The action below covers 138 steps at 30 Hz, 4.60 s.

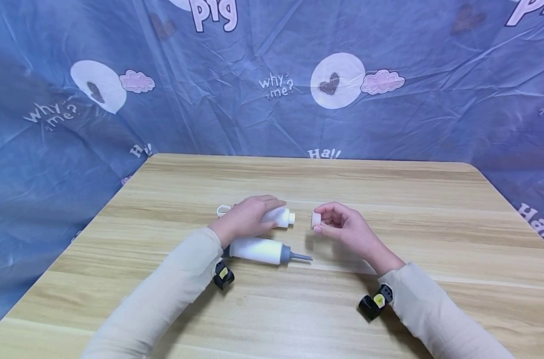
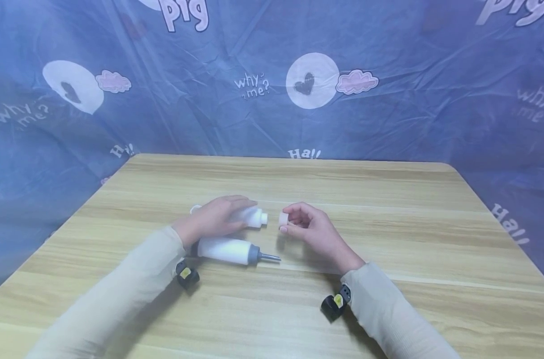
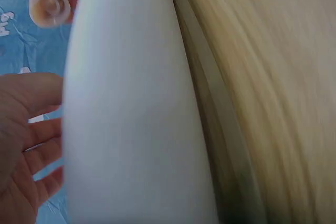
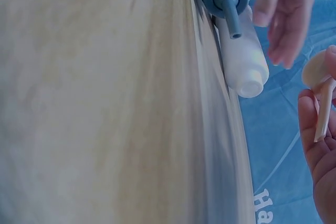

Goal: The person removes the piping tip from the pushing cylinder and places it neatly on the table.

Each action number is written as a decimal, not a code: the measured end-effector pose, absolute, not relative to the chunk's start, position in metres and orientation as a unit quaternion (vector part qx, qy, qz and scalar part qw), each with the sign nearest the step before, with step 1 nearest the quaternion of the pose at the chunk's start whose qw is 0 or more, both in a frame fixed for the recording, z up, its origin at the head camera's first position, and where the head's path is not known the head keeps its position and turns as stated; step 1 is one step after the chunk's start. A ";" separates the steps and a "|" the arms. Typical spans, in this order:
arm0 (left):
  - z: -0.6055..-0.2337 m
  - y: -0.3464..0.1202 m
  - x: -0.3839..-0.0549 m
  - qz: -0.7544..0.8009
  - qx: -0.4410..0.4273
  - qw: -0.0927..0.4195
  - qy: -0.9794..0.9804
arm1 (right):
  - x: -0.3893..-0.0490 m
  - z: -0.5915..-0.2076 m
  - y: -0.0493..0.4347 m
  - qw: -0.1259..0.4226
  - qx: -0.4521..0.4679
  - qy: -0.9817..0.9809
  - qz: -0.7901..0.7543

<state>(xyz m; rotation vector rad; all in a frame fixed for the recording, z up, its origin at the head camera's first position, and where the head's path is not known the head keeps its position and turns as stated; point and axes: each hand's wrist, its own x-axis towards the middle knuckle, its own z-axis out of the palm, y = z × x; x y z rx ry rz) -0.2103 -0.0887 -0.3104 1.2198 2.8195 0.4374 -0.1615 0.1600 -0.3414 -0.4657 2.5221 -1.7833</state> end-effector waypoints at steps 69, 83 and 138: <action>-0.334 -0.057 -0.173 0.439 0.411 -0.069 0.796 | -0.155 -0.341 0.149 0.046 -0.191 0.776 -0.599; -0.333 -0.063 -0.173 0.473 0.391 -0.097 0.784 | -0.153 -0.341 0.159 0.048 -0.159 0.793 -0.586; -0.339 -0.066 -0.169 0.467 0.387 -0.065 0.792 | -0.154 -0.344 0.149 0.029 -0.201 0.750 -0.629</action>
